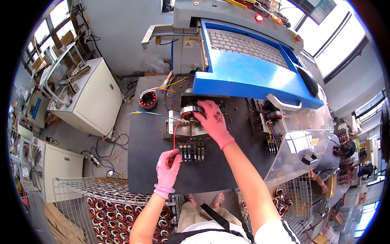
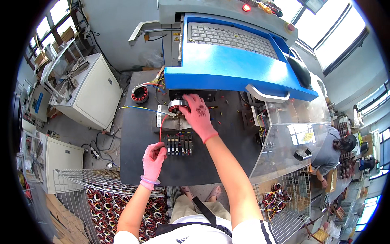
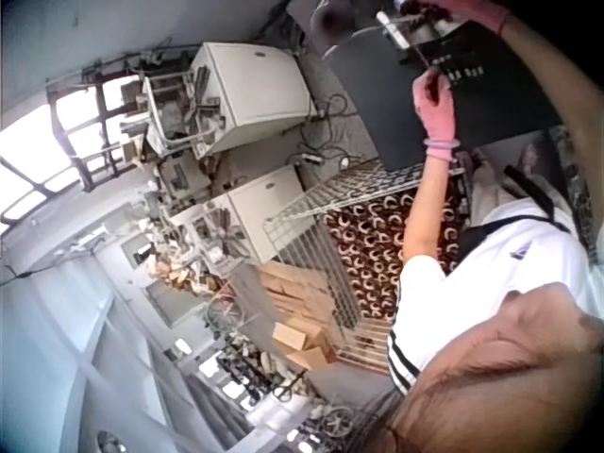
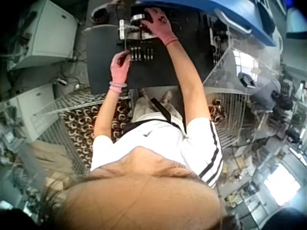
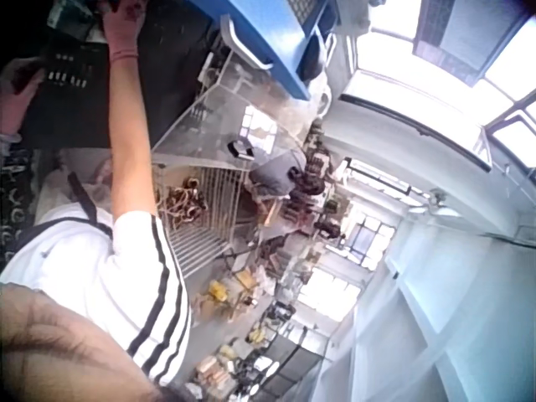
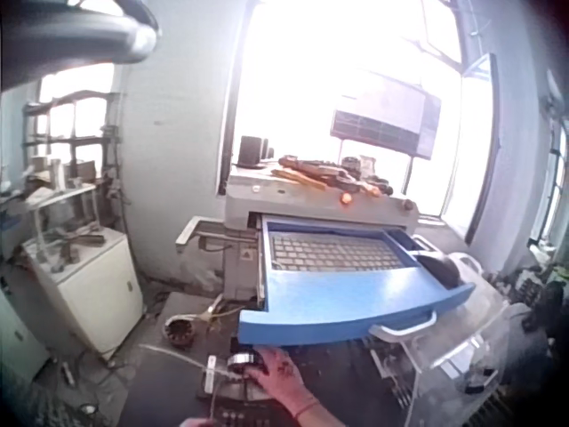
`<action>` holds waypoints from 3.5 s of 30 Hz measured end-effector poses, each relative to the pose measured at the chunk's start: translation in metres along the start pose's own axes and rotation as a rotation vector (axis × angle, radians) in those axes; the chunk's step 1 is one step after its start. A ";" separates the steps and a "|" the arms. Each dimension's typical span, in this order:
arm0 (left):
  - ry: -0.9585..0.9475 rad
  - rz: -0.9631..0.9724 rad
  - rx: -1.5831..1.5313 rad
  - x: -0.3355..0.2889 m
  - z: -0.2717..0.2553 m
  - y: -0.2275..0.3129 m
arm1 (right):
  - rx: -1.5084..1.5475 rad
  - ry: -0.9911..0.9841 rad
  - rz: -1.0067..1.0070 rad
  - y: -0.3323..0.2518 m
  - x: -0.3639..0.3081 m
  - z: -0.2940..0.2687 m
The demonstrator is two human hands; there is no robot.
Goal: The person connects the colored wires of a stator component to a terminal on a testing machine and kemudian transfers the stator into a wire storage basket.
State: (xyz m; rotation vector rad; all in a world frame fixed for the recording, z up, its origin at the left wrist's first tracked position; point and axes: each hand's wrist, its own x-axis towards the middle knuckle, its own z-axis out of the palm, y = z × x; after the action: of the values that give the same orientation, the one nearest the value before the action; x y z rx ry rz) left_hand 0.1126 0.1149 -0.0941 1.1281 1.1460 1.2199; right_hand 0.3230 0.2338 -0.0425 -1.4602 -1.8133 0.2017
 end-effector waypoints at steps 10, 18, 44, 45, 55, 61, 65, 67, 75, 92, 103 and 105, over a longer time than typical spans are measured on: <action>-0.267 0.213 0.652 -0.025 0.013 0.037 | 0.728 -0.677 0.671 -0.025 -0.047 0.019; -0.337 0.322 1.360 -0.039 0.022 -0.029 | 0.364 -0.619 0.468 -0.016 -0.047 0.010; -0.213 0.069 -0.165 0.045 0.004 0.068 | 1.323 -0.758 0.873 -0.043 -0.023 0.025; -0.238 0.079 -0.126 0.028 0.012 0.066 | 1.276 -0.705 0.836 -0.040 -0.024 0.026; -0.238 0.307 1.181 -0.042 0.009 -0.021 | 0.438 -0.642 0.434 -0.028 -0.038 0.007; -0.254 0.347 1.368 -0.044 0.009 -0.045 | 0.222 -0.590 0.240 -0.027 -0.045 0.015; -0.256 0.363 1.392 -0.044 0.009 -0.047 | 0.188 -0.599 0.241 -0.027 -0.047 0.020; -0.241 0.348 1.269 -0.041 0.010 -0.042 | 0.146 -0.558 0.183 -0.022 -0.051 0.025; 0.346 -0.063 -0.782 0.110 -0.037 -0.001 | 0.418 -0.482 0.462 -0.051 -0.055 0.006; -0.123 0.356 0.872 -0.040 -0.001 -0.001 | 0.573 -0.641 0.515 -0.031 -0.045 0.015; -0.190 0.330 1.300 -0.046 -0.001 -0.039 | 0.142 -0.566 0.179 -0.039 -0.053 0.028; -0.211 0.295 1.280 -0.046 -0.002 -0.038 | 0.122 -0.560 0.175 -0.039 -0.054 0.033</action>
State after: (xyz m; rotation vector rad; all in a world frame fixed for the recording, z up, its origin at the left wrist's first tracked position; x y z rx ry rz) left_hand 0.1134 0.0682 -0.1304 2.3574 1.6557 0.4207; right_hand 0.2735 0.1845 -0.0682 -1.5758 -2.0518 0.8676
